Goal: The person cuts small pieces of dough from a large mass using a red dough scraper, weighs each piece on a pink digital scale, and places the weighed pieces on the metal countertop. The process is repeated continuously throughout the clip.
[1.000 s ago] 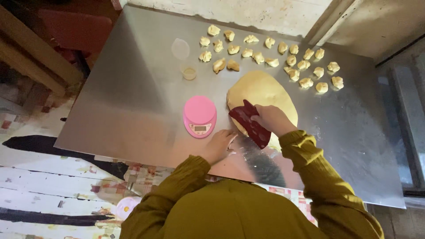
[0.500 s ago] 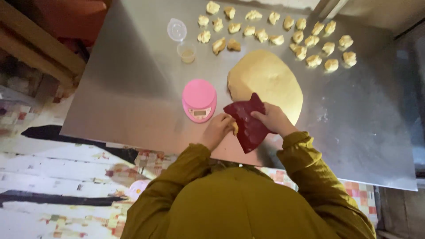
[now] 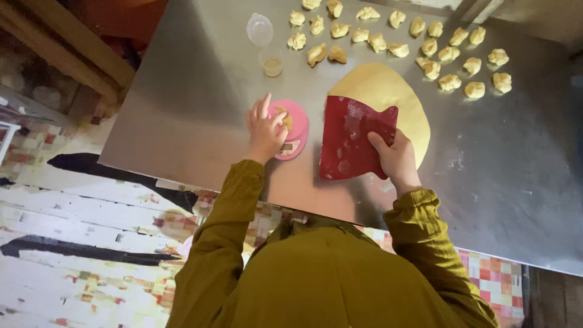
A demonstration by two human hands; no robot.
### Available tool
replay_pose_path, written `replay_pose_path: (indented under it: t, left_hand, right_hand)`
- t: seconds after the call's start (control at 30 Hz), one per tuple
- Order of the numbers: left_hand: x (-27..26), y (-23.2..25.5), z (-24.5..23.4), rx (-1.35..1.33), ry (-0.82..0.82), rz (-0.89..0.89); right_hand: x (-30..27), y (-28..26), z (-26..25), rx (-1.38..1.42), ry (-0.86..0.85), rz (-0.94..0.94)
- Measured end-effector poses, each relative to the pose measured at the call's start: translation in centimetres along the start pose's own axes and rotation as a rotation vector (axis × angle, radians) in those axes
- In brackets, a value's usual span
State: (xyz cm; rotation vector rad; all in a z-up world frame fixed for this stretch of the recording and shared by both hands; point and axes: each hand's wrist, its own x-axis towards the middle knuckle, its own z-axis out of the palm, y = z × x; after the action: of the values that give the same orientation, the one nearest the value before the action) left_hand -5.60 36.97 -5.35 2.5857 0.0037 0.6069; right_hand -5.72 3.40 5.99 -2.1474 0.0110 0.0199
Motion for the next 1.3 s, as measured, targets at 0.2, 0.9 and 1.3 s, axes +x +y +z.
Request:
replay_pose_path:
  t: [0.2,0.9,1.3]
  left_hand:
    - [-0.8,-0.9,-2.0,-0.496,0.096,-0.085]
    - [-6.3,8.0,-2.1,-0.65,0.017,-0.2]
    - [-6.3,9.4,6.3,-0.463,-0.282,0.031]
  right_hand:
    - [-0.2,0.6,-0.7,0.001,0.049,-0.028]
    - [1.3,1.5,-3.4,-0.758,-0.003,-0.386]
    - [6.3,-2.7,2.4,-1.123,-0.42,-0.24]
